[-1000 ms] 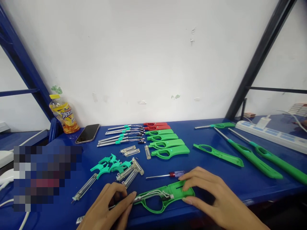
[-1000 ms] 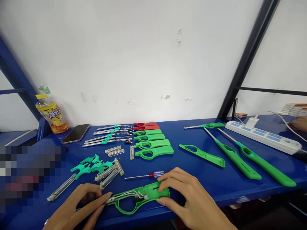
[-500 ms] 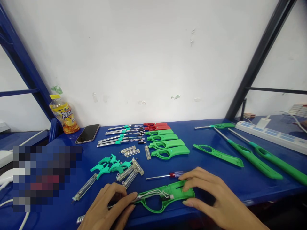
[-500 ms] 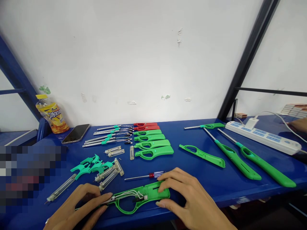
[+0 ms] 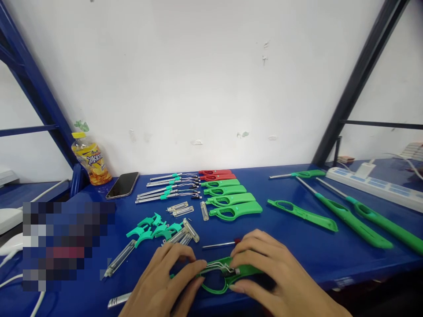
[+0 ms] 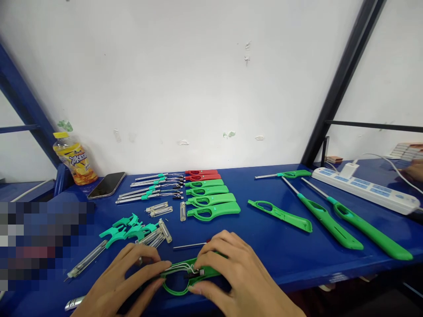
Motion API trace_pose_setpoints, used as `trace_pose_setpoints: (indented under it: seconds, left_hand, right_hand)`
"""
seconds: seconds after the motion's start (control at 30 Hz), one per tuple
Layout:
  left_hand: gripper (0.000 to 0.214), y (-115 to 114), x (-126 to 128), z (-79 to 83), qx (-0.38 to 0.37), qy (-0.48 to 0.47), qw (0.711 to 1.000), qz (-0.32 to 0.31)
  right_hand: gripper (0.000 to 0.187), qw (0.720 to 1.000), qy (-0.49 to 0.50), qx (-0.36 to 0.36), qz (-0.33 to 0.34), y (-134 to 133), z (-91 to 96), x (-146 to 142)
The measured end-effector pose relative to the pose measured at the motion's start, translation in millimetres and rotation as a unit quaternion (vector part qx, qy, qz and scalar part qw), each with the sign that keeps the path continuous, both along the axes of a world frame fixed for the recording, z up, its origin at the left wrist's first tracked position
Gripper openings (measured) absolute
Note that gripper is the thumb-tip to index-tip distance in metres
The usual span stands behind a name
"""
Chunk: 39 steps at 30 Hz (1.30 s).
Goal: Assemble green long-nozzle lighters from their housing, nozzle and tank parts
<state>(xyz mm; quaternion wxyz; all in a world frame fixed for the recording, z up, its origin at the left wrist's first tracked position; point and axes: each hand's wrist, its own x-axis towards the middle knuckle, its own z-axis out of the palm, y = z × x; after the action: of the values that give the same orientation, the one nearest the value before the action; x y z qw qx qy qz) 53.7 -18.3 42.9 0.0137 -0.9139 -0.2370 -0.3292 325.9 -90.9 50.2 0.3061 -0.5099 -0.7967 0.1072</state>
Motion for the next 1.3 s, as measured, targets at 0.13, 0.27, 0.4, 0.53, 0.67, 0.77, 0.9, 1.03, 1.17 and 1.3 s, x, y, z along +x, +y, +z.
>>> trace_pose_setpoints:
  seconds: [0.13, 0.27, 0.4, 0.53, 0.67, 0.77, 0.9, 1.03, 1.17, 1.3]
  left_hand:
    - [0.022, 6, 13, -3.9, -0.006, -0.013, 1.0, -0.023]
    - [0.023, 6, 12, -7.4, -0.02, 0.006, 0.999, -0.034]
    - [0.025, 6, 8, -7.9, -0.033, 0.019, 0.999, -0.035]
    - [0.025, 6, 9, -8.9, -0.037, 0.012, 0.998, -0.039]
    - [0.024, 4, 9, -5.8, -0.03, 0.014, 0.999, -0.03]
    - [0.025, 7, 10, 0.7, -0.002, 0.023, 1.0, -0.019]
    - [0.043, 28, 16, 16.2, 0.024, 0.084, 0.994, 0.067]
    - [0.048, 57, 22, 38.3, -0.039, 0.176, 0.978, 0.109]
    - [0.047, 73, 13, 47.9, -0.078, 0.18, 0.976, 0.098]
    - [0.042, 78, -6, 40.6, -0.108, 0.162, 0.975, 0.103]
  right_hand:
    - [0.013, 1.0, 0.007, -0.029, 0.005, 2, -2.9, -3]
    - [0.008, 0.999, 0.017, -0.028, 0.012, 3, -3.5, -2]
    - [0.006, 0.999, 0.022, -0.022, 0.009, 2, -4.5, -2]
    - [0.005, 0.999, 0.032, -0.011, 0.009, 1, -6.0, -2]
    - [0.005, 0.999, 0.038, -0.008, 0.007, 1, -6.3, -1]
    - [0.004, 0.999, 0.041, -0.011, 0.002, 1, -5.8, -1]
    - [0.002, 0.999, 0.043, -0.021, -0.013, 2, -6.8, -1]
    - [0.004, 0.999, 0.043, -0.025, -0.021, 2, -8.0, 0]
    - [0.005, 0.998, 0.048, -0.021, -0.02, 2, -8.1, 1]
    - [0.004, 0.999, 0.048, -0.009, -0.019, 2, -9.9, 1]
